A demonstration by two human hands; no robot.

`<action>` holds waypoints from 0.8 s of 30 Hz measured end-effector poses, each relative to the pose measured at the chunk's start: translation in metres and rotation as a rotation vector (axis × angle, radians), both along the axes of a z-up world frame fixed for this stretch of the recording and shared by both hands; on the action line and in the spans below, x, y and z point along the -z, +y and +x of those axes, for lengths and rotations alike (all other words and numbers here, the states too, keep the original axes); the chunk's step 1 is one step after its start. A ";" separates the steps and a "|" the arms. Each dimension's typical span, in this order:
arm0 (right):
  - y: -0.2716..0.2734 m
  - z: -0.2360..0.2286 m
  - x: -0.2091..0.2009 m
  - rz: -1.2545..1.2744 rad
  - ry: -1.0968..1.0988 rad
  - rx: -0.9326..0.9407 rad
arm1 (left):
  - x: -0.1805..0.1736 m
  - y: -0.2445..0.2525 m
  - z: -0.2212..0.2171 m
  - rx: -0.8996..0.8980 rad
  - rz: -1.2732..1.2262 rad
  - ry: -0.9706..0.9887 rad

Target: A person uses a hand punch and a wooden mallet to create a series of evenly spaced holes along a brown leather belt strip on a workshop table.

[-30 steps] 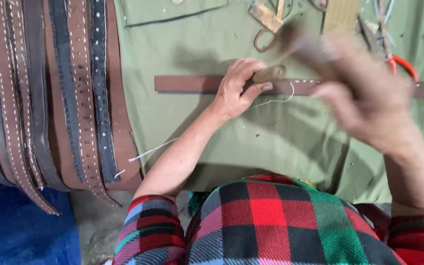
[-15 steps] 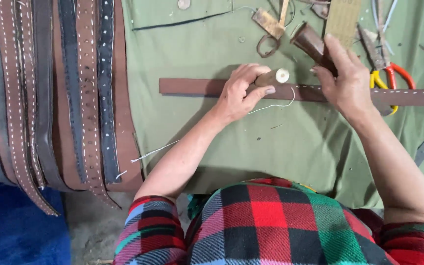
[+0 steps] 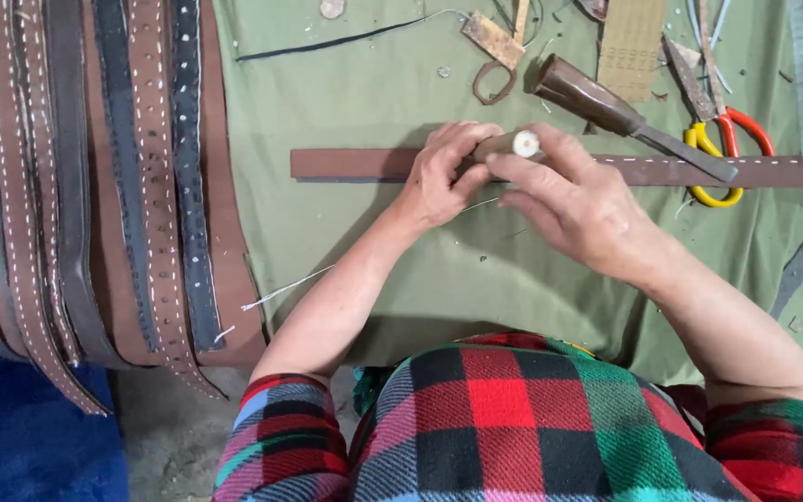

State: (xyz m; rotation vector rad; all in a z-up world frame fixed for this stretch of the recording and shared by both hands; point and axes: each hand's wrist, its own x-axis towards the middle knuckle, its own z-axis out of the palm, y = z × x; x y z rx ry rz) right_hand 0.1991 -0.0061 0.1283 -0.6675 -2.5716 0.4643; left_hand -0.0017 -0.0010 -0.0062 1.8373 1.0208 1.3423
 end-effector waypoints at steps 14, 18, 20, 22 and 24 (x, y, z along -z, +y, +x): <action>-0.005 -0.015 0.018 -0.040 0.258 0.154 | 0.012 0.006 0.010 0.079 0.152 -0.064; -0.009 0.000 0.039 -0.123 0.288 0.214 | 0.024 0.006 0.015 0.044 0.190 -0.006; -0.011 0.009 0.053 -0.118 0.269 0.286 | 0.023 0.006 0.016 0.055 0.227 -0.001; -0.011 0.017 0.061 -0.131 0.286 0.292 | 0.029 0.004 0.016 0.058 0.166 0.066; -0.012 0.022 0.068 -0.146 0.305 0.297 | 0.032 0.001 0.017 0.059 0.103 0.134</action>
